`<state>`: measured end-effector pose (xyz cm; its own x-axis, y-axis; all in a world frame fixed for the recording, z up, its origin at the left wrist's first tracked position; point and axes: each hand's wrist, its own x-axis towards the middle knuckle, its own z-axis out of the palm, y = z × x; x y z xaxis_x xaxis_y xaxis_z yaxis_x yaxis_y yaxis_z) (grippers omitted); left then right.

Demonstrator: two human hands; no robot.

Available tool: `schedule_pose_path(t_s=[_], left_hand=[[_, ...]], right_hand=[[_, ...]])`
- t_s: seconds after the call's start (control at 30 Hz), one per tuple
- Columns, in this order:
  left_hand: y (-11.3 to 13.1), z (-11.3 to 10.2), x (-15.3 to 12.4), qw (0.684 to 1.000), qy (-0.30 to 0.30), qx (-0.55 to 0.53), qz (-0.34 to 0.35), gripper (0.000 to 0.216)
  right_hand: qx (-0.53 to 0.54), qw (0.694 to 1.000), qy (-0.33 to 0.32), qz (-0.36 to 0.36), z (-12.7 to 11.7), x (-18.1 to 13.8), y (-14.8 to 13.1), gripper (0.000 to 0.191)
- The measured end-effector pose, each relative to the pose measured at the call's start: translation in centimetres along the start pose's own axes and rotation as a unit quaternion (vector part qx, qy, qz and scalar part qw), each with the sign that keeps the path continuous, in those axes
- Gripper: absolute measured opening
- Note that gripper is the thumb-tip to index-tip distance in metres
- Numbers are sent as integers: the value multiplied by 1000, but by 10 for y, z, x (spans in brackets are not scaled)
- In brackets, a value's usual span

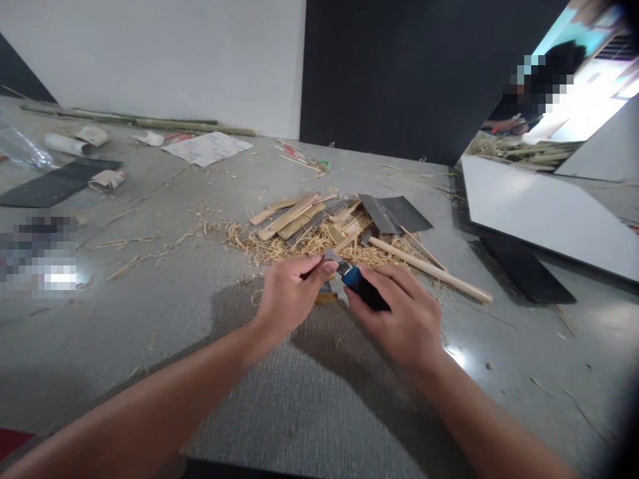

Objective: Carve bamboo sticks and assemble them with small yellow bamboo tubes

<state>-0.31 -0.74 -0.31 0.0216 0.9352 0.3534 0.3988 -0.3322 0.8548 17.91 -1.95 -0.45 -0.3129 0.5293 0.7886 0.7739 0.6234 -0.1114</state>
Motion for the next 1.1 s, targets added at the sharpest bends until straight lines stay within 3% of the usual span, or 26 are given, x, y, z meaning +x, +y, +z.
schedule_pose_path(t_s=[0.3,0.53,0.8,1.1], left_hand=[[-5,4,-1,999,39,31,13,28],[-4,0,1,998,17,55,-5,51],[2,-1,2,994,-32,82,64,42],[2,-1,1,997,-12,47,56,41]], right_hand=[[6,1000,-1,14,2,-2,-3,26],[0,999,27,21,4,0,-2,23],[4,1000,-17,1,-2,0,1,26],[2,1000,-3,-5,-2,0,1,26]])
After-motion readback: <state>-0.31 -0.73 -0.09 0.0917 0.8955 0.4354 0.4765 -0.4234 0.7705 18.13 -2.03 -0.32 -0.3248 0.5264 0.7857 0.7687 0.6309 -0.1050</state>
